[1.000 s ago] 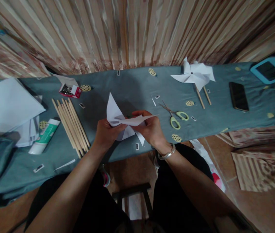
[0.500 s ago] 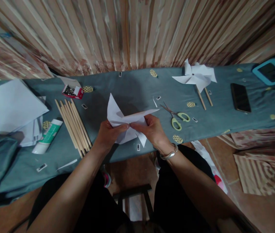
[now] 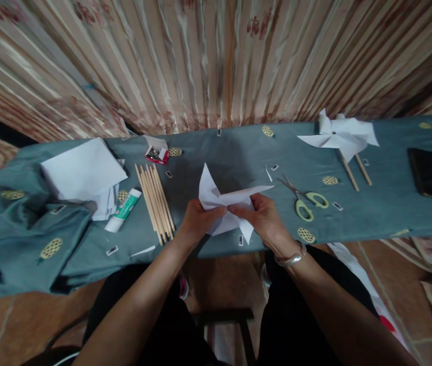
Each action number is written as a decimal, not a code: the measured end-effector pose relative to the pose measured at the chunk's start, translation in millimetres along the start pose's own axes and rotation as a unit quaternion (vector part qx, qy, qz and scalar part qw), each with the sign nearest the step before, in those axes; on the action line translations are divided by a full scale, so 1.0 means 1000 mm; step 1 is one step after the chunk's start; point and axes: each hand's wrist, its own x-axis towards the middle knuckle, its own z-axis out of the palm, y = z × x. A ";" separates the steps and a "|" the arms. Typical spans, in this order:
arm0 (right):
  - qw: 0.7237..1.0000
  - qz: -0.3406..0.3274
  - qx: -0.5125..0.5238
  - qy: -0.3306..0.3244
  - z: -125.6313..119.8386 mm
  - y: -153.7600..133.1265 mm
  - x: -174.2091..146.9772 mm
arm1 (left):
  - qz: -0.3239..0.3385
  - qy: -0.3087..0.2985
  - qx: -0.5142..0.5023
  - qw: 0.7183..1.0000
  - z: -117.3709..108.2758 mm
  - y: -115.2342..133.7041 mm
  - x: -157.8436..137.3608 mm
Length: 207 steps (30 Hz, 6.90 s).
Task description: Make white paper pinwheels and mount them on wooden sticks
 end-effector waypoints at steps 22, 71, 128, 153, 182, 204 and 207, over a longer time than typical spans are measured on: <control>1.000 -0.007 0.017 -0.021 -0.009 -0.007 -0.005 | 0.244 0.184 0.444 0.843 -0.091 0.039 0.019; 0.881 -0.371 -0.292 0.023 -0.038 -0.031 -0.062 | 0.057 -0.136 0.150 0.978 0.003 0.025 -0.011; 0.901 -0.340 -0.265 0.038 -0.056 -0.030 -0.073 | 0.070 -0.130 0.138 0.979 0.007 0.027 -0.021; 0.919 -0.278 -0.263 0.091 -0.053 -0.026 -0.059 | 0.119 -0.098 0.196 0.968 0.005 0.027 -0.024; 0.985 -0.167 -0.034 0.016 -0.043 -0.022 -0.003 | 0.109 -0.065 0.151 0.980 -0.003 0.014 -0.004; 0.984 -0.156 -0.010 0.087 -0.035 -0.013 0.000 | -0.056 0.006 -0.239 0.969 0.011 0.025 0.004; 0.987 -0.143 -0.046 0.055 -0.025 -0.008 -0.005 | -0.053 -0.004 -0.234 0.971 0.011 0.024 0.005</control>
